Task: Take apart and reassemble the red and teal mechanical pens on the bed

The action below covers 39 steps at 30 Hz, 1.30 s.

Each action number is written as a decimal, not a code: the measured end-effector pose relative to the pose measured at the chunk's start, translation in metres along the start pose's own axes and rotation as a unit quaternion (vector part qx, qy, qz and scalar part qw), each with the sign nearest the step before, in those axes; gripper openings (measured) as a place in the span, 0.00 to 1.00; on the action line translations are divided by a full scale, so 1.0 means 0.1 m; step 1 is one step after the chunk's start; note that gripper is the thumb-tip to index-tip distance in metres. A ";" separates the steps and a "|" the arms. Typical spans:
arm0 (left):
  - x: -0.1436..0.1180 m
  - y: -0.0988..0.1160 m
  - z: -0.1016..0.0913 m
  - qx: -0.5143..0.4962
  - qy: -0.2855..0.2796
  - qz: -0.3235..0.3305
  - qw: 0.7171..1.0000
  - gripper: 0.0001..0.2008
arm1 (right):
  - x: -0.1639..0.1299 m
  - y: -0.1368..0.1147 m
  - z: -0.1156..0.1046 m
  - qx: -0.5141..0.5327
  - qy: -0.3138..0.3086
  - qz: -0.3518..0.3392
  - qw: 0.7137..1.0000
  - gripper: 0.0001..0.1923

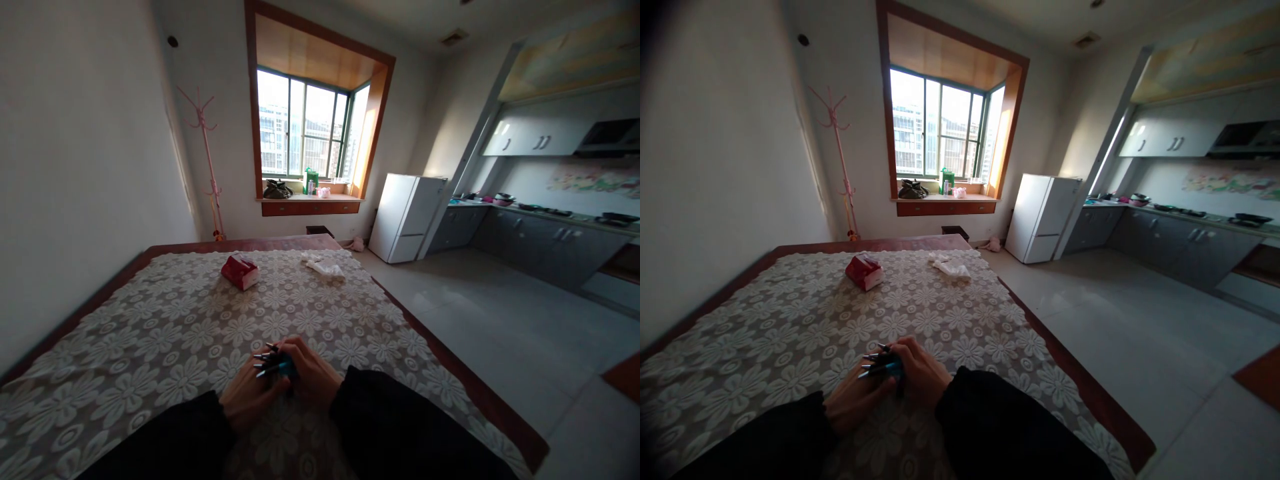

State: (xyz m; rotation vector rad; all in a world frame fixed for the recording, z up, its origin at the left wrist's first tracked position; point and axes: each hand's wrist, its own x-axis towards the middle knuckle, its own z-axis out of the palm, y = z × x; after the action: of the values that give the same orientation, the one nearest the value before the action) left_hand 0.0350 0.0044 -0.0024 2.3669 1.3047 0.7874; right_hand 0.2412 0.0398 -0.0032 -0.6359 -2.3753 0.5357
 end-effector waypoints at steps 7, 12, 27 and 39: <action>0.03 0.00 0.00 -0.072 0.007 -0.068 0.995 0.19 | -0.02 -0.06 0.08 -0.036 -0.017 0.033 0.999 0.35; -0.01 0.01 0.09 -0.227 0.015 -0.148 0.962 0.24 | 0.00 -0.10 0.09 -0.021 -0.027 -0.010 0.999 0.40; 0.02 0.14 0.06 -0.432 0.201 -0.176 0.862 0.25 | -0.10 -0.21 0.07 0.073 -0.030 0.010 0.997 0.51; 0.01 -0.06 0.14 -0.428 0.203 -0.250 0.845 0.28 | -0.06 0.00 0.10 -0.193 -0.067 0.111 0.973 0.29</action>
State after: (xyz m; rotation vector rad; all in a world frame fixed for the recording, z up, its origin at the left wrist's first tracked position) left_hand 0.0403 0.0079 -0.0165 1.1307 1.2464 1.3655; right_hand 0.2392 0.0341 -0.0134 -1.0772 -2.5766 0.2097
